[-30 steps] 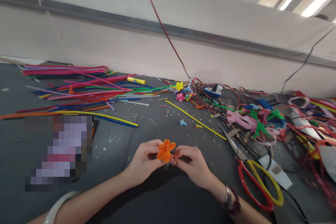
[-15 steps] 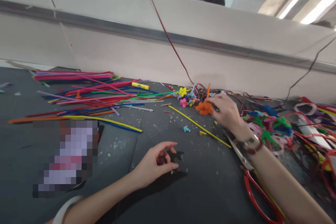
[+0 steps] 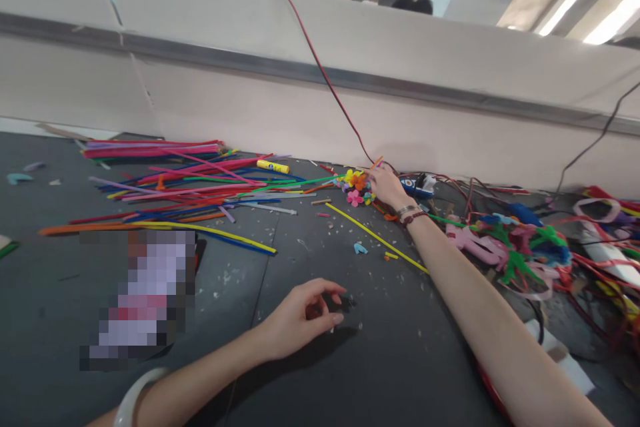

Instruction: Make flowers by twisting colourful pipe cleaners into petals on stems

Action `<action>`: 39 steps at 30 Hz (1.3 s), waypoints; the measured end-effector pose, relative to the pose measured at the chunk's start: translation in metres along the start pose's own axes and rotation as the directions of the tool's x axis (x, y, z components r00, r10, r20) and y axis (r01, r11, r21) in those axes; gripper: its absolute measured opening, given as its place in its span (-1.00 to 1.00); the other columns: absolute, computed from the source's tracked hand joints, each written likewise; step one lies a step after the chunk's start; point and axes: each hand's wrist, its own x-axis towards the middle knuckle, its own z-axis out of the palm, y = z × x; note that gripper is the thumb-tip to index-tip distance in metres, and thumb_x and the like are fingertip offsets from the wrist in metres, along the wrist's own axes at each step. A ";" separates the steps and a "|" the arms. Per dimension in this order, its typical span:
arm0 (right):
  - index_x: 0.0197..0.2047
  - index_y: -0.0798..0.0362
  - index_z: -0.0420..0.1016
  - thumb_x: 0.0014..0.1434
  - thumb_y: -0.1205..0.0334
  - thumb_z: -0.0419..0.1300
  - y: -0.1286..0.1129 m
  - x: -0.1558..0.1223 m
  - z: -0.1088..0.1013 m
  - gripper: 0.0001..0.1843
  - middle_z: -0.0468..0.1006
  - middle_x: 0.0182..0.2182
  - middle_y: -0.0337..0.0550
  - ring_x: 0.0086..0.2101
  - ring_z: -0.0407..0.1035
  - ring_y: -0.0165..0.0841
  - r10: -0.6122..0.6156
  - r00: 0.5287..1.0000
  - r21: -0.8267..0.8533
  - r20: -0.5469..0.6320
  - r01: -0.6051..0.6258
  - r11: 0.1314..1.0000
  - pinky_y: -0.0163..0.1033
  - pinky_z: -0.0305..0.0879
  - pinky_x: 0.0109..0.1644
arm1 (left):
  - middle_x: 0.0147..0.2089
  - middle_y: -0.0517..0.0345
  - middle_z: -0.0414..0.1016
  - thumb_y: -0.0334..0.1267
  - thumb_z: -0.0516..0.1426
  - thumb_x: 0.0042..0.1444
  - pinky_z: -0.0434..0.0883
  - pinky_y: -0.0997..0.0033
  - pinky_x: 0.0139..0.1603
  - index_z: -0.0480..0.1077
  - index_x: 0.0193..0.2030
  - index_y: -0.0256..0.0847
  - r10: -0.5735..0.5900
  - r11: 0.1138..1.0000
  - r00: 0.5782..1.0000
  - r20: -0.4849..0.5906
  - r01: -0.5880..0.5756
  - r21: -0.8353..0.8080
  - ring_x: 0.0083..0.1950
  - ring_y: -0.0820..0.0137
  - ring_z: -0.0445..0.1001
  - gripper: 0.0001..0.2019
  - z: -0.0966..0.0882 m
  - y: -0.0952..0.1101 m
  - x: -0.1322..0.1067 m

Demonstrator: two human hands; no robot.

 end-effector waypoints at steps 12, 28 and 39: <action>-0.15 0.09 0.44 0.12 0.25 0.04 -0.022 -0.172 -0.065 -0.75 0.49 -0.21 -0.01 -0.16 0.33 -0.22 -0.105 0.991 0.240 0.084 0.082 0.967 -0.01 0.24 -0.03 | -0.21 0.07 0.44 -0.30 -0.01 0.11 0.32 0.40 -0.14 0.44 -0.19 -0.14 0.110 0.767 0.992 0.065 -0.126 0.630 -0.18 0.33 0.42 -0.78 -0.042 0.011 -0.012; -0.18 0.01 0.44 0.14 0.25 0.02 -0.051 -0.286 -0.057 -0.78 0.49 -0.23 -0.07 -0.18 0.37 -0.24 0.103 0.986 0.363 0.128 -0.143 0.921 -0.09 0.32 -0.09 | -0.26 -0.02 0.45 -0.36 -0.06 0.03 0.29 0.35 -0.18 0.38 -0.27 -0.25 0.025 0.356 0.991 -0.134 0.116 0.927 -0.21 0.25 0.41 -0.78 -0.167 -0.015 -0.008; -0.26 0.20 0.44 0.09 0.41 -0.02 -0.006 -0.188 -0.003 -0.77 0.48 -0.32 0.05 -0.26 0.37 -0.26 0.203 0.978 0.167 0.055 -0.210 0.963 -0.18 0.26 -0.13 | -0.29 0.09 0.47 -0.18 0.05 -0.01 0.31 0.44 -0.24 0.41 -0.41 -0.20 0.163 0.455 0.952 -0.260 0.161 0.876 -0.24 0.30 0.42 -0.82 -0.180 -0.002 0.005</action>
